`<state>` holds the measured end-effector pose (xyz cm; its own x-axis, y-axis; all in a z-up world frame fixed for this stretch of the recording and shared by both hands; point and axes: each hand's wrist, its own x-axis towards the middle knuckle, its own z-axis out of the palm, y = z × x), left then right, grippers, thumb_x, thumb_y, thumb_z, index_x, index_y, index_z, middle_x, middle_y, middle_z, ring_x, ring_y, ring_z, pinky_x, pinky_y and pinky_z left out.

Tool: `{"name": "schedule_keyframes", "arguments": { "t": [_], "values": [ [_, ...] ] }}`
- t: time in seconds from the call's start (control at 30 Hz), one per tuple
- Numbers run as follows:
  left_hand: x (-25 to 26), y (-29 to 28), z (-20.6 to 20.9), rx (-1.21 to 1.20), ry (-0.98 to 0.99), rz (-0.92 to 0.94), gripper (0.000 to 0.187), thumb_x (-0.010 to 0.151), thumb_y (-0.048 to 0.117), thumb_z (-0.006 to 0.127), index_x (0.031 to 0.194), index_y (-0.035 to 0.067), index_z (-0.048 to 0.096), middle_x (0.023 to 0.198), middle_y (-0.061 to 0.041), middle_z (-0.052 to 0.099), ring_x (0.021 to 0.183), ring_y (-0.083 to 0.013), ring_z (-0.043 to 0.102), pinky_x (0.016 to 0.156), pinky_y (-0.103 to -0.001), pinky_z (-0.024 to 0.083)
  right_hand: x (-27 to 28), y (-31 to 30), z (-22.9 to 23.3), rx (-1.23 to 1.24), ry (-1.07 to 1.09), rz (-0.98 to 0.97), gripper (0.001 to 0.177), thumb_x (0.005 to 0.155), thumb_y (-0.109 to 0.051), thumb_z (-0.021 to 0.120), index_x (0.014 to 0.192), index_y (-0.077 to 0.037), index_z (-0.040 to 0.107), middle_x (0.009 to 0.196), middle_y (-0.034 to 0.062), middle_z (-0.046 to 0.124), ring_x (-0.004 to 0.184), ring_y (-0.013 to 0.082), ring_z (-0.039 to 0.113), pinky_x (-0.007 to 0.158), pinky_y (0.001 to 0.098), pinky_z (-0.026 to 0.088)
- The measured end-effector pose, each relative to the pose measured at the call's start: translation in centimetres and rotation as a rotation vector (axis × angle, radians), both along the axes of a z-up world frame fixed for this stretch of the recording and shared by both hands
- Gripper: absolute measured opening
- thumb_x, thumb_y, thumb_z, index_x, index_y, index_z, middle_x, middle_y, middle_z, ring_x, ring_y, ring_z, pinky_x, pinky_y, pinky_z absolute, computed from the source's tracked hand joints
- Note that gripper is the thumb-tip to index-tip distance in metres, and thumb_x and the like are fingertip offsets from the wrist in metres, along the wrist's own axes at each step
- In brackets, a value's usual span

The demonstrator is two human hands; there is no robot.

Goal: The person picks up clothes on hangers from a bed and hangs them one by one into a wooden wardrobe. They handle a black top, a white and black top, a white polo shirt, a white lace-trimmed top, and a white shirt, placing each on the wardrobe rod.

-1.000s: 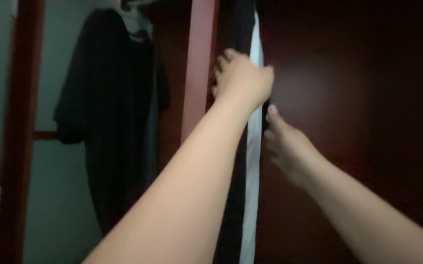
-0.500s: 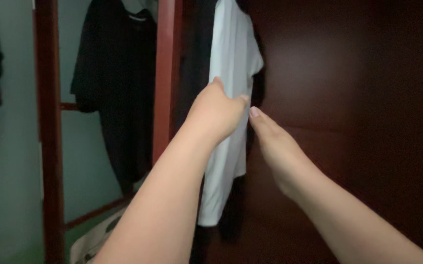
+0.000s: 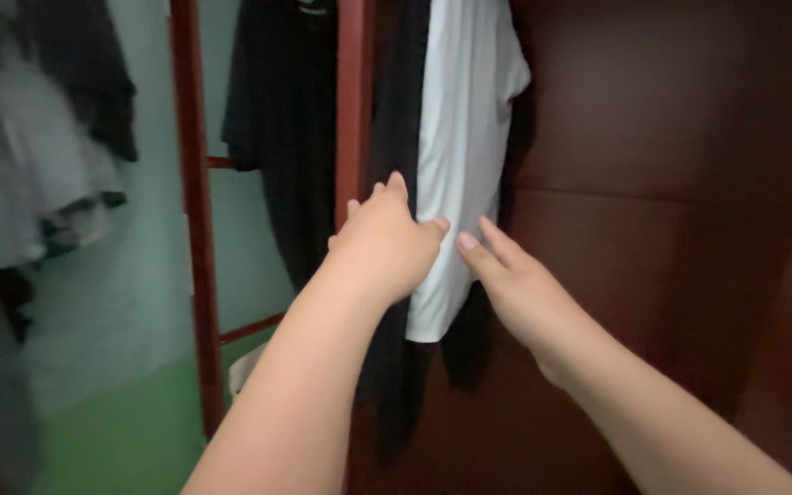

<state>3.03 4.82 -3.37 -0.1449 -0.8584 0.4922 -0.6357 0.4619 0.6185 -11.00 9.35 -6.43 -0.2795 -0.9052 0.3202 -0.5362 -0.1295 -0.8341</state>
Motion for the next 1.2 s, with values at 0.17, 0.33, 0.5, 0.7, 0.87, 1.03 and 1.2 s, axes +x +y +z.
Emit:
{"name": "schedule_keyframes", "arguments": {
  "t": [0.17,0.33,0.5,0.7,0.87,1.03,1.2],
  "values": [
    [1.7,1.9,-1.2,-0.006,-0.035,0.034,0.086,0.092,0.040,0.064,0.160,0.013,0.019,0.168,-0.009,0.018,0.155,-0.0364,0.015,0.121,-0.061,0.018,1.9,1.3,-1.4,0.027,-0.032,0.051,0.082,0.091,-0.065,0.052,0.160,-0.029,0.029,0.165,0.0045,0.037,0.155,0.0228,0.029,0.122,0.0408,0.025],
    [4.1,4.3,-2.2,0.004,-0.065,0.084,0.084,0.093,0.038,0.063,0.159,0.012,0.018,0.167,-0.009,0.017,0.155,-0.0359,0.010,0.122,-0.061,0.013,4.7,2.7,-1.7,0.072,0.002,0.089,0.082,0.091,-0.067,0.052,0.161,-0.031,0.028,0.165,0.0042,0.038,0.155,0.0227,0.030,0.122,0.0417,0.027],
    [7.2,7.5,-4.1,0.068,-0.090,0.165,0.081,0.095,0.038,0.061,0.159,0.011,0.020,0.167,-0.010,0.018,0.155,-0.0371,0.012,0.121,-0.062,0.014,7.8,5.1,-2.2,0.251,-0.009,0.106,0.082,0.094,-0.067,0.050,0.163,-0.031,0.022,0.167,0.0063,0.031,0.157,0.0254,0.024,0.123,0.0456,0.026],
    [11.6,11.3,-7.2,0.123,-0.080,0.262,0.079,0.094,0.039,0.062,0.157,0.010,0.025,0.166,-0.010,0.022,0.154,-0.0389,0.015,0.120,-0.064,0.016,10.7,6.5,-5.5,0.146,0.058,0.274,0.081,0.092,-0.064,0.053,0.160,-0.028,0.028,0.164,0.0040,0.038,0.153,0.0207,0.033,0.121,0.0376,0.027],
    [14.9,14.8,-10.2,0.150,-0.105,0.398,0.078,0.093,0.040,0.062,0.156,0.009,0.027,0.164,-0.011,0.026,0.152,-0.0398,0.016,0.119,-0.065,0.016,13.7,6.6,-9.1,0.062,0.059,0.482,0.077,0.092,-0.057,0.053,0.158,-0.021,0.034,0.162,0.0069,0.044,0.152,0.0205,0.038,0.121,0.0357,0.029],
    [18.0,19.5,-12.9,0.112,-0.103,0.592,0.082,0.091,0.036,0.065,0.159,0.009,0.029,0.163,-0.012,0.028,0.151,-0.0389,0.017,0.117,-0.065,0.016,17.4,8.3,-12.0,0.083,0.138,0.640,0.075,0.093,-0.057,0.052,0.160,-0.026,0.034,0.165,0.0098,0.032,0.158,0.0216,0.016,0.122,0.0365,0.018],
    [20.6,24.1,-13.9,0.159,-0.083,0.826,0.086,0.087,0.036,0.070,0.158,0.010,0.029,0.167,-0.011,0.027,0.151,-0.0376,0.017,0.116,-0.065,0.015,21.5,10.6,-13.2,0.232,0.182,0.794,0.078,0.092,-0.064,0.053,0.162,-0.037,0.034,0.165,0.0035,0.034,0.161,0.0183,0.003,0.123,0.0395,0.017]
  ]
}}
